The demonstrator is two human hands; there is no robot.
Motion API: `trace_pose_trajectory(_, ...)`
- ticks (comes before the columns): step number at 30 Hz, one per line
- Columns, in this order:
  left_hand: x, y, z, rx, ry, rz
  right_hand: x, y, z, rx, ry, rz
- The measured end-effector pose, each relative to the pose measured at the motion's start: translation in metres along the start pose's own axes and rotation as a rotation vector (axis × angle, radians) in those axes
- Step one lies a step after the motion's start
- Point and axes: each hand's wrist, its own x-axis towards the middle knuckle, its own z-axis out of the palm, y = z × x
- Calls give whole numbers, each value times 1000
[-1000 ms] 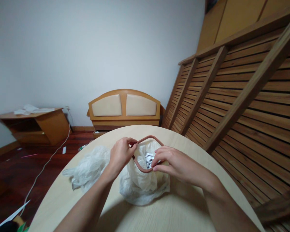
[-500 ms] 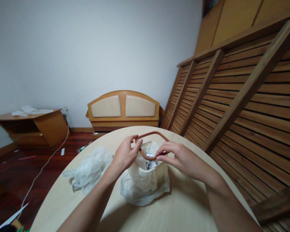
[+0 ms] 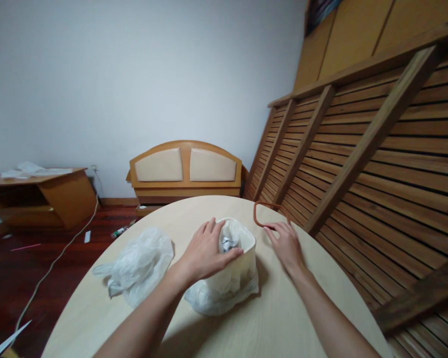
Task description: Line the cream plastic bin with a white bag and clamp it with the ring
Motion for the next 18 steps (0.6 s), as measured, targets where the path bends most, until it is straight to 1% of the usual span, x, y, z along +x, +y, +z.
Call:
trace_pose_trajectory(3, 0, -1, 2, 25, 28, 16, -20, 31, 19, -28, -23, 31)
trace_pose_trajectory(6, 1, -2, 4, 37, 59, 37, -26, 50, 29, -57, -22, 75)
trace_pose_trajectory(12, 3, 0, 5, 24, 74, 68, -26, 72, 38, -80, -75, 118)
trace_pose_trajectory(18, 4, -1, 6, 22, 67, 48, -30, 84, 41, -69, -140, 156)
